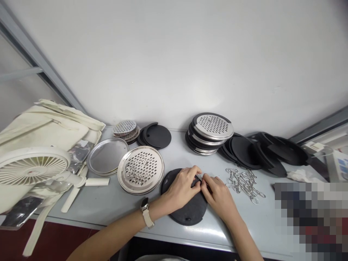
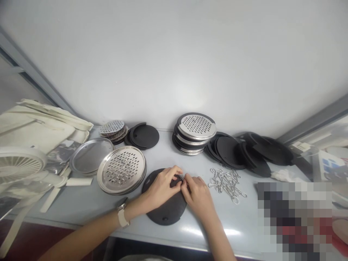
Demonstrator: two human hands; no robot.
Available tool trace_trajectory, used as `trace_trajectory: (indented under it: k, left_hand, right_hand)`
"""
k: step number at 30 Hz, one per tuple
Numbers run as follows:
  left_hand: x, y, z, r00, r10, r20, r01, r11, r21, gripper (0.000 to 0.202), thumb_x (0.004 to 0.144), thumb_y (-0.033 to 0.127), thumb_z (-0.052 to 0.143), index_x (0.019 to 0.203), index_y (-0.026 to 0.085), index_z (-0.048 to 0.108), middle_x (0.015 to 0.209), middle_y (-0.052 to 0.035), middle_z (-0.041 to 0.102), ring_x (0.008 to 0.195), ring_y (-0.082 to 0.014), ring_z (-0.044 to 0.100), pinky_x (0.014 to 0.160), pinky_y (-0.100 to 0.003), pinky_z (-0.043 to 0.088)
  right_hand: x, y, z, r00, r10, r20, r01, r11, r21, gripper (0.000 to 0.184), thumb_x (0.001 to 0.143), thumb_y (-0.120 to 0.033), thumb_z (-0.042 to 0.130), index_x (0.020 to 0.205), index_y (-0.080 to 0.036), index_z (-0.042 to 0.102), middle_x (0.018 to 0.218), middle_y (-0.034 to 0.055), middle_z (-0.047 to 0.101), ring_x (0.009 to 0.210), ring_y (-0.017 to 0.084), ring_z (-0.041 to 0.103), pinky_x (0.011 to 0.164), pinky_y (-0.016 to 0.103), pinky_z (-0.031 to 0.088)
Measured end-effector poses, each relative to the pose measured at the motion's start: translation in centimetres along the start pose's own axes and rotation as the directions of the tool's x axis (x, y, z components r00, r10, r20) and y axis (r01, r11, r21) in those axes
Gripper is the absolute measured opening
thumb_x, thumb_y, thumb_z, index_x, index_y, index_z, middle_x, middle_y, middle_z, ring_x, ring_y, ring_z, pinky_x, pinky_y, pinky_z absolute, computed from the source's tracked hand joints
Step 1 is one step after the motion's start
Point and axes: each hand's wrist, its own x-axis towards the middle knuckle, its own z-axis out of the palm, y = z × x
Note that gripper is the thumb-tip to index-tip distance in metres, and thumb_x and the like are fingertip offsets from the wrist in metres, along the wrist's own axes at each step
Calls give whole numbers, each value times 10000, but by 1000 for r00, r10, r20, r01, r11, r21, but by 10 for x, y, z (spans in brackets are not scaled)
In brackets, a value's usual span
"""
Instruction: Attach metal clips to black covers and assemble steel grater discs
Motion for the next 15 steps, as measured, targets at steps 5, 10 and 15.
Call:
trace_trajectory:
  k: [5, 10, 15]
  left_hand:
    - [0, -1, 0, 1000, 4, -1, -4, 1000, 3, 259, 811, 101, 553, 1035, 219, 499, 1013, -14, 604, 864, -158, 611, 777, -272, 487]
    - [1, 1, -1, 1000, 17, 6, -17, 1000, 3, 247, 816, 105, 551, 1028, 216, 492, 998, -14, 605, 873, -160, 609, 780, -274, 490]
    - [1, 0, -1, 999, 50, -19, -50, 999, -1, 259, 804, 57, 530, 1002, 219, 490, 964, -2, 613, 908, -158, 602, 837, -288, 483]
  right_hand:
    - [0, 0, 1, 1000, -20, -21, 19, 999, -36, 167, 934, -233, 377, 778, -216, 435, 632, 4, 527, 594, 194, 489, 622, 302, 369]
    - [-1, 0, 0, 998, -37, -57, 36, 999, -22, 162, 932, -214, 372, 778, -217, 423, 633, 0, 528, 592, 187, 491, 652, 307, 377]
    - [-1, 3, 1, 995, -9, -94, 6, 999, -35, 186, 936, -234, 365, 752, -226, 384, 625, 6, 518, 607, 204, 482, 618, 307, 366]
